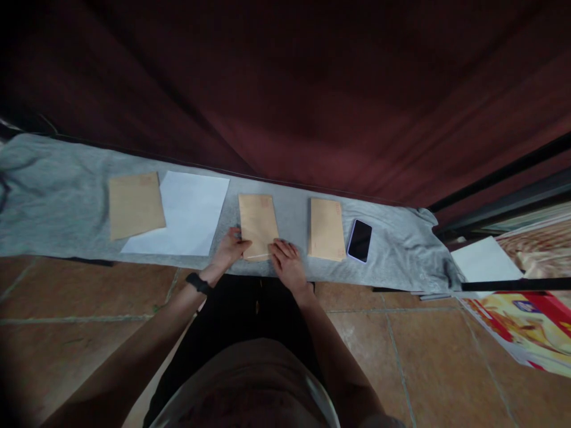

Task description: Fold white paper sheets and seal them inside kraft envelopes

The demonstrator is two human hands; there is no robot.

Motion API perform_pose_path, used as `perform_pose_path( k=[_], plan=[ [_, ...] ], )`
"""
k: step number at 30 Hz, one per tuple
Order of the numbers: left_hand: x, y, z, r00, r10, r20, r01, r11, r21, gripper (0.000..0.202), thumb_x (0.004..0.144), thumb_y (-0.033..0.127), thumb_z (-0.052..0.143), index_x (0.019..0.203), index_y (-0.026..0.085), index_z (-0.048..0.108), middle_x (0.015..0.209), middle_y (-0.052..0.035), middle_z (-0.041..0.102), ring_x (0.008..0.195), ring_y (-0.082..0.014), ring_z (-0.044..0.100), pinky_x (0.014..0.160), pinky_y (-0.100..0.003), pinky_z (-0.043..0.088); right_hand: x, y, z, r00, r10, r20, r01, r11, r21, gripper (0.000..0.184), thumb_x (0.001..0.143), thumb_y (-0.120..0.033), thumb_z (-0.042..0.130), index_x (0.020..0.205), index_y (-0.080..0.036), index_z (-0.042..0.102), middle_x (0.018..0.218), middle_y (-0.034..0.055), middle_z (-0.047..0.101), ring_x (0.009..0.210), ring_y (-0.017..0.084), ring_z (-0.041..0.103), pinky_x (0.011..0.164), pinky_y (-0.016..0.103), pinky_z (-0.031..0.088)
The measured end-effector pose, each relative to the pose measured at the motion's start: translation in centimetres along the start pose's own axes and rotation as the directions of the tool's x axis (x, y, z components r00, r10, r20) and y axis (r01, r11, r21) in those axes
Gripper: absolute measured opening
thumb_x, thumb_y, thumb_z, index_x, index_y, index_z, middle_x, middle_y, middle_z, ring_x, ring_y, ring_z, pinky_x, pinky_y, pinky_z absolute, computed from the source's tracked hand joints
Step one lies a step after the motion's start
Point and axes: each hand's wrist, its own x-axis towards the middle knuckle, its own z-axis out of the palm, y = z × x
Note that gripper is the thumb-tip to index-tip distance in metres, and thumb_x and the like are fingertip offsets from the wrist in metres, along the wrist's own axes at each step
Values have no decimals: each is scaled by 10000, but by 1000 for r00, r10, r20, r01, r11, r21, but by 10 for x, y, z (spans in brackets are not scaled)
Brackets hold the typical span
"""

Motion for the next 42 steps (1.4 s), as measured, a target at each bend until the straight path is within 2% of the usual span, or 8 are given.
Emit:
perform_pose_path(
  k=[3,5,8,12,15,19,35,42],
  plan=[
    [-2,6,-6,961,238,-141,-179,924,337,559,835,297,661,1343,134,494,1059,-134,692,1027,-319,675,925,-466,528,-3,-3,2,999,-31,19,33,996,-87,371,1021,-230,472,1367,-265,602,1469,51,581,1388,207,498,1226,450,309],
    [6,15,-7,867,484,-118,-372,787,492,525,927,341,553,1400,125,480,1287,-186,619,1236,-333,582,1057,-487,458,-4,-5,3,999,-30,17,32,994,-109,389,1021,-233,473,1394,-263,578,1476,55,574,1385,208,502,1229,452,301],
    [39,33,-2,736,663,137,-600,545,585,551,993,321,414,1506,119,407,1561,-178,421,1476,-315,347,1209,-488,286,-4,-6,4,1000,-25,15,26,993,-116,421,1023,-246,470,1440,-226,530,1480,88,567,1383,217,503,1227,459,304],
    [103,48,9,643,602,474,-743,339,577,582,1024,350,322,1577,170,329,1662,-86,301,1560,-266,167,1268,-470,99,-4,-4,5,1000,-23,-5,23,996,-91,426,1025,-242,451,1443,-200,519,1454,110,585,1385,218,501,1216,462,325],
    [134,48,15,637,526,564,-761,312,569,594,1029,397,311,1583,183,323,1662,-71,306,1558,-242,180,1264,-444,94,-4,-1,5,1000,-29,-3,29,997,-65,410,1025,-240,445,1424,-209,535,1441,105,596,1374,215,514,1211,469,335],
    [139,38,19,608,493,622,-788,284,546,583,1031,422,317,1572,207,349,1658,-54,320,1550,-212,206,1265,-417,74,-3,1,6,1000,-25,6,26,998,-49,402,1023,-240,441,1410,-213,544,1435,99,600,1371,213,516,1214,472,334],
    [83,15,19,494,494,715,-869,304,390,611,1030,450,322,1567,160,357,1662,-89,294,1554,-189,203,1271,-370,70,-4,4,10,999,8,-32,-10,999,-49,381,984,-131,379,1279,-198,610,1351,106,641,1313,212,552,1207,455,360],
    [50,1,18,454,506,733,-884,357,301,540,1026,408,356,1539,248,412,1645,-25,342,1546,-159,228,1274,-363,76,-5,4,11,997,41,-68,-44,998,-40,359,986,-138,375,1245,-216,610,1267,99,664,1265,223,565,1177,456,399]
  ],
)
